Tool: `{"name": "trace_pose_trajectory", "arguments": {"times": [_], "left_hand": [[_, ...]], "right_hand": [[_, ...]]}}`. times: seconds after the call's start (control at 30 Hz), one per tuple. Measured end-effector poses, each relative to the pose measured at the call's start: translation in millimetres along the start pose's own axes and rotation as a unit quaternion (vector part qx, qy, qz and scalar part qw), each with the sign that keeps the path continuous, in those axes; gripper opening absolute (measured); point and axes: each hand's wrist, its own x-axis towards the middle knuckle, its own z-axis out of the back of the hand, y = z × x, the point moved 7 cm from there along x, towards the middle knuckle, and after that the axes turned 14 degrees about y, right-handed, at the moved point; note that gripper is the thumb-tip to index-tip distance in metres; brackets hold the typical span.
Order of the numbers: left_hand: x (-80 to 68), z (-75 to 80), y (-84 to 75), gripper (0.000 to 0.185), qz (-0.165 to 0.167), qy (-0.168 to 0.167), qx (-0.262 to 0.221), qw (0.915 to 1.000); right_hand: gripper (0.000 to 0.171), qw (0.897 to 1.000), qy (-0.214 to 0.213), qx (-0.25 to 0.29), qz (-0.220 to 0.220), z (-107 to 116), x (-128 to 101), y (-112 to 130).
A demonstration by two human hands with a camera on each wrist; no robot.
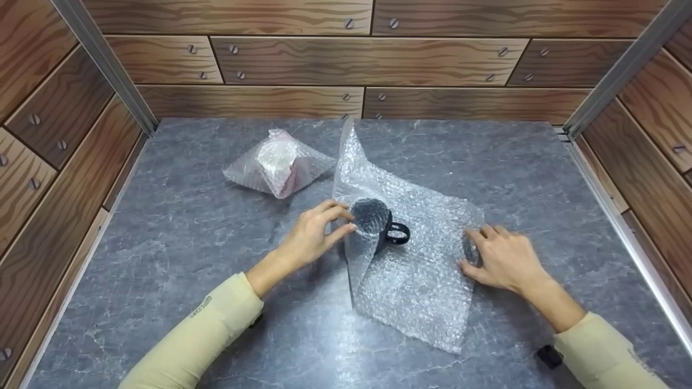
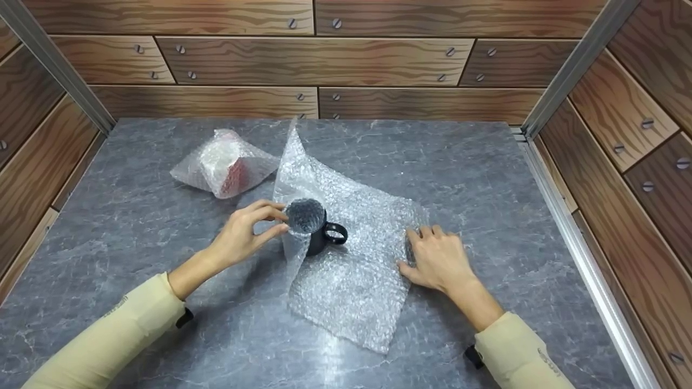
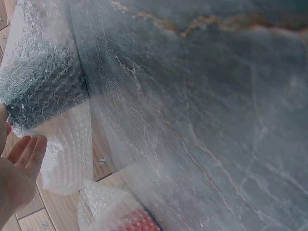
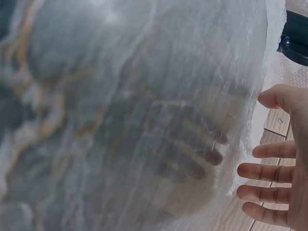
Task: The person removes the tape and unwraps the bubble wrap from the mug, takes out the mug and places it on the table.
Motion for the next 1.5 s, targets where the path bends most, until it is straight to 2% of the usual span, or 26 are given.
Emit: {"name": "trace_pose_trajectory", "arguments": {"times": [0.2, 0.43, 0.57, 0.83, 1.07, 1.33, 1.5], "left_hand": [[-0.3, 0.4, -0.1, 0.021, 0.002, 0.000, 0.001, 1.0000], [0.1, 0.5, -0.8, 0.021, 0.002, -0.002, 0.002, 1.0000], [0.5, 0.0, -1.0, 0.021, 0.001, 0.002, 0.001, 1.0000], [0.0, -1.0, 1.2, 0.023, 0.012, 0.008, -0.001, 0.9999], [0.0, -0.5, 0.6, 0.021, -0.001, -0.002, 0.001, 1.0000], [0.6, 0.2, -0.4, 0.022, -0.012, -0.005, 0.006, 0.9999], [0.5, -0.4, -0.2, 0.022, -0.010, -0.002, 0.001, 0.9999]], "right_hand": [[0.068, 1.000, -0.008, 0.006, 0.003, -3, 1, 0], [0.068, 1.000, 0.021, 0.014, -0.005, -7, 3, -1], [0.068, 1.000, 0.024, 0.012, -0.004, -5, 4, 0], [0.063, 1.000, -0.018, -0.002, 0.020, 13, 8, 11], [0.063, 0.997, -0.066, -0.002, 0.046, 32, 14, 26], [0.058, 0.993, -0.082, -0.006, 0.084, 48, 27, 52], [0.058, 0.992, -0.076, 0.004, 0.097, 52, 36, 67]]}}
